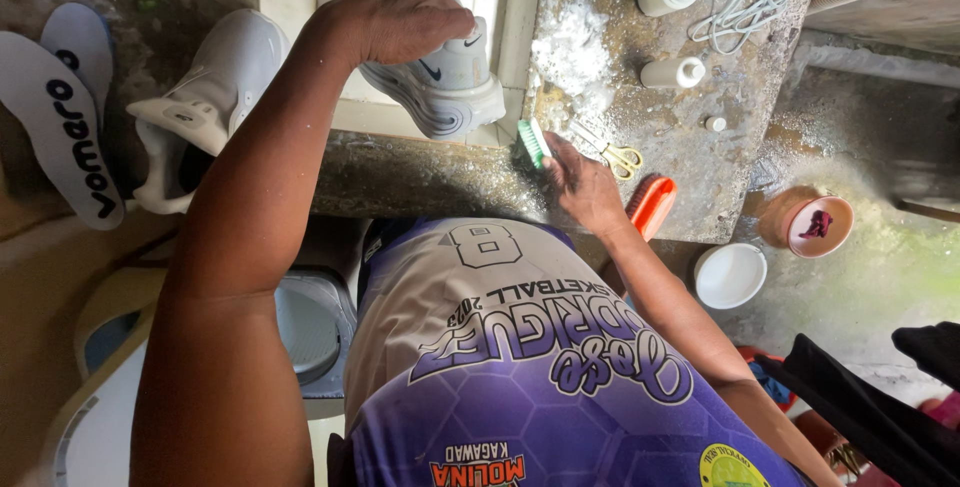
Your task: The person scrubs a white sneaker with a green brush, applies liquid from a bottle, and rinses the shoe under a tap. The person repeats the scrubbing and rinsing steps on different parts of the shoe.
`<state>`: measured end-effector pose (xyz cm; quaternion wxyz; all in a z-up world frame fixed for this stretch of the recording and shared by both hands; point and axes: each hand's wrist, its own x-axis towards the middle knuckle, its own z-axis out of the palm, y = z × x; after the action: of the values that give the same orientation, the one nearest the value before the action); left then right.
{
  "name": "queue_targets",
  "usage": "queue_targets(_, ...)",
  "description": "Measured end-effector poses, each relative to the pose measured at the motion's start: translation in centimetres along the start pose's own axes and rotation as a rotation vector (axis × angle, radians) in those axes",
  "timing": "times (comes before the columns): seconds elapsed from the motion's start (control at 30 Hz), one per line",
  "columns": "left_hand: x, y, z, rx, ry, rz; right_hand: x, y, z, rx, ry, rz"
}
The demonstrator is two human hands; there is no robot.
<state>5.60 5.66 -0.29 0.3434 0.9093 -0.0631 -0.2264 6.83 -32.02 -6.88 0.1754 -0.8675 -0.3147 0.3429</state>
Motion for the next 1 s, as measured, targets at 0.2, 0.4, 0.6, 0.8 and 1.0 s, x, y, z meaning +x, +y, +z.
queue_targets(0.2, 0.8, -0.6, -0.1, -0.116, -0.040, -0.092, -0.7, 0.1, 0.8, -0.188, -0.123, 0.088)
queue_targets(0.4, 1.2, -2.1, 0.6, -0.190, -0.166, -0.336, -0.2, -0.8, 0.0, -0.502, 0.251, -0.244)
queue_targets(0.6, 0.8, -4.1, 1.8, -0.134, 0.035, 0.086, 8.6, -0.3, -4.5, -0.346, 0.297, -0.136)
queue_targets(0.8, -0.8, -2.6, 0.1, -0.353, -0.131, -0.404, 20.5, 3.9, -5.8, -0.554, 0.315, -0.028)
queue_targets(1.0, -1.3, -2.9, -0.3, -0.305, -0.062, -0.255, 21.5, 1.7, -7.8, -0.381, 0.241, 0.019)
